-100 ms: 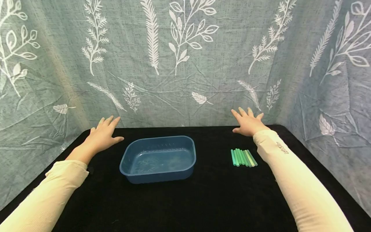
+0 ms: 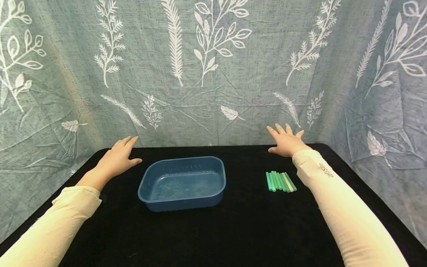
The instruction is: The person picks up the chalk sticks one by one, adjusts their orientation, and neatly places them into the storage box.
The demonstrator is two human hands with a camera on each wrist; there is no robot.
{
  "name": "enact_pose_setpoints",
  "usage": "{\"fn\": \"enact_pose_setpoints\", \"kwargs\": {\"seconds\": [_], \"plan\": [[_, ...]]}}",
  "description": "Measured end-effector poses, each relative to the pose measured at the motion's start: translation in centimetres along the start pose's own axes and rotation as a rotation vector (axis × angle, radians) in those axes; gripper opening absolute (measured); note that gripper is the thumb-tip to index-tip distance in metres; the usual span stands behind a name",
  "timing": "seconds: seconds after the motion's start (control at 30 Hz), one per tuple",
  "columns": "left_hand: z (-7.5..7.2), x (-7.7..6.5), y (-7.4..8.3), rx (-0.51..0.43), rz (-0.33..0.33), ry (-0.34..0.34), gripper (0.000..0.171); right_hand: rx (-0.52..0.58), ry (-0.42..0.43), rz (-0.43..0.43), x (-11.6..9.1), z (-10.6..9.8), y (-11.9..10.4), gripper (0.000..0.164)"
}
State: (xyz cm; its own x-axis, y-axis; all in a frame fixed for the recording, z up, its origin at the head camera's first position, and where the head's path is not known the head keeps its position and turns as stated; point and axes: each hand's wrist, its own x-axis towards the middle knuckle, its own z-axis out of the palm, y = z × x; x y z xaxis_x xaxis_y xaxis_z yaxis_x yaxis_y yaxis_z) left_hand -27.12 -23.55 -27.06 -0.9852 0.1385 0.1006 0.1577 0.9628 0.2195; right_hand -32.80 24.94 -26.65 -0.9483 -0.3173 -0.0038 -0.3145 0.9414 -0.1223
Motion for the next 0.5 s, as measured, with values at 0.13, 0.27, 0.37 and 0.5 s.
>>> {"fn": "enact_pose_setpoints", "kwargs": {"seconds": [0.13,0.27,0.37,0.5], "plan": [[0.5,-0.5,-0.5,-0.151,-0.054,0.011,0.071,0.025,0.020,0.004,-0.1,0.1,0.2,0.078],[1.1,-1.4,-1.0,-0.382,-0.116,0.019,0.067,0.071,0.031,0.016,-0.5,0.1,0.9,0.074],[1.8,-2.3,-1.2,-0.615,-0.170,-0.004,0.067,0.121,0.030,0.022,-0.9,0.2,1.5,0.069],[2.9,-3.3,-1.1,-0.858,-0.258,-0.060,0.070,0.204,0.029,0.040,-1.7,0.6,2.4,0.060]]}}
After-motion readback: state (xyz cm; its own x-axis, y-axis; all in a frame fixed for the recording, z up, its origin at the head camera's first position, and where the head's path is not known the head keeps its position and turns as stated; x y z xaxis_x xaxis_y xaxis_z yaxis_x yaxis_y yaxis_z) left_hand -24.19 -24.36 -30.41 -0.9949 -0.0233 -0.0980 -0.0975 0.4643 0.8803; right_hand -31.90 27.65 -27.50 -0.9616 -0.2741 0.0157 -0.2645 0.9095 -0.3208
